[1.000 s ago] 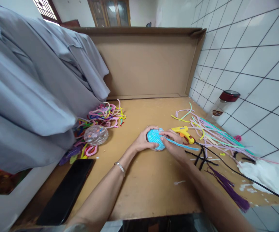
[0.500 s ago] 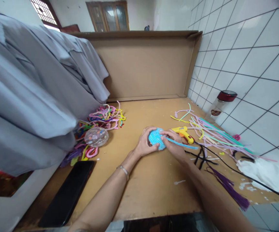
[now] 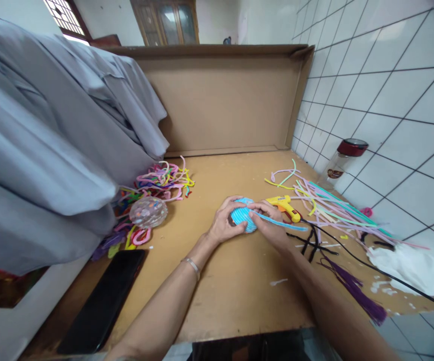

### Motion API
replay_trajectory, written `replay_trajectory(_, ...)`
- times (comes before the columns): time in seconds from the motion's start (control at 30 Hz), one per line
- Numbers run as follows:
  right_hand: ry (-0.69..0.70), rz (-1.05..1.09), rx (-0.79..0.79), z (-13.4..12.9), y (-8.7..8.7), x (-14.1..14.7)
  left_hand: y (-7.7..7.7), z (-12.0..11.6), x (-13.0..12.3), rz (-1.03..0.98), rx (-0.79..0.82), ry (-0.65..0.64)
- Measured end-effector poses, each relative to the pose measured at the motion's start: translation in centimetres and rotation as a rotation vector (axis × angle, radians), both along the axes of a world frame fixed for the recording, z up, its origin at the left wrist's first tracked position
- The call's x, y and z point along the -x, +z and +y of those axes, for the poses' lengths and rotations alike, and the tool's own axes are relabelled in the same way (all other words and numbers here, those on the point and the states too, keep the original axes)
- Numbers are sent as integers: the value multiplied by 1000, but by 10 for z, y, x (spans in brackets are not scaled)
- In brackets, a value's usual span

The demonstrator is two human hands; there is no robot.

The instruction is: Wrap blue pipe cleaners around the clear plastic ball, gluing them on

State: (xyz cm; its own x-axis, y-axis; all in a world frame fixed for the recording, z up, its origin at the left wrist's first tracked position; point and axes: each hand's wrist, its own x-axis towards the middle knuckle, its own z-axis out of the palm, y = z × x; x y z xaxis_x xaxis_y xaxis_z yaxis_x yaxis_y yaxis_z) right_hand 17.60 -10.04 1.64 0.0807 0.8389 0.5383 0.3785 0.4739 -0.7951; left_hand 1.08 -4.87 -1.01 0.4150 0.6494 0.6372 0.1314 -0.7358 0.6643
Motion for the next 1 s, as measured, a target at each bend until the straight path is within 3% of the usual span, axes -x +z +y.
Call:
replay_trajectory(0.7,5,39,48,1,0,-2,6,-1,3,125,-53,-47)
replay_trajectory(0.9,19,44,48,3,-2,-3,6,-4,1,251,-77,153)
replay_trajectory(1.0,20,35,26,4,-3,-5,5,-8,-3,250,-90,190)
